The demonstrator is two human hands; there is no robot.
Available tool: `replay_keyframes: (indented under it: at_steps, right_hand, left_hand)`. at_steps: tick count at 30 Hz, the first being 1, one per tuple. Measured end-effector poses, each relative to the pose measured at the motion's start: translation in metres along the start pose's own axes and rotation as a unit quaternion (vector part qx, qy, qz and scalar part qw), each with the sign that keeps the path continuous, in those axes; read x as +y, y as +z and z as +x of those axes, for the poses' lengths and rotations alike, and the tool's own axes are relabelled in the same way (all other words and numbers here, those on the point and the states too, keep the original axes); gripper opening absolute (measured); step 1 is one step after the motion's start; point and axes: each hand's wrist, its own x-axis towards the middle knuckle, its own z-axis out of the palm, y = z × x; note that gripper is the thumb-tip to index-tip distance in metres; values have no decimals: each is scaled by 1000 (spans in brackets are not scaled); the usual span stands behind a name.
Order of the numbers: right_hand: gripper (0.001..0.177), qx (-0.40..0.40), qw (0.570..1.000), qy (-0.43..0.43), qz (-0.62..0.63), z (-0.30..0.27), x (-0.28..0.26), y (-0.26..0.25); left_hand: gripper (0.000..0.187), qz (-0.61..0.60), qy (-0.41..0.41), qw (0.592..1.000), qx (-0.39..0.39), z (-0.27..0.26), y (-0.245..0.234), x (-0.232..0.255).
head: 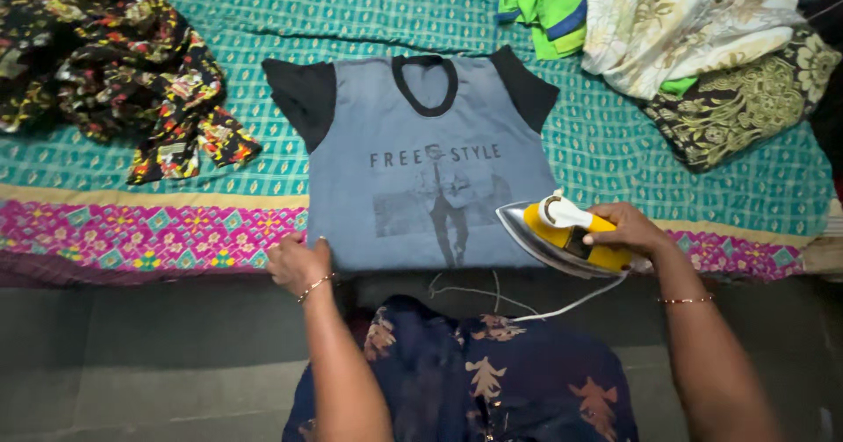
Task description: The person irons a gray t-shirt laid out on a patterned bedsheet. They use a yellow electric iron to smooth the front, sides, and sleeves of the shirt, repeatedly adjusting the fabric with their hands during the process.
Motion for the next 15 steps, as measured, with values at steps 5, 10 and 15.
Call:
replay_keyframes:
  at_steps: [5, 10, 15]
  right_hand:
    - [45, -74, 997, -8, 20, 20, -44, 25]
    - [49, -98, 993, -49, -34, 38, -89, 53]
    - [39, -121, 991, -47, -17, 55, -129, 85]
  left_hand:
    - [22, 19, -4, 999, -29, 4, 1, -3]
    - [20, -43, -6, 998, -35, 13, 4, -14]
    - [19, -77, -10, 997, -27, 19, 9, -19]
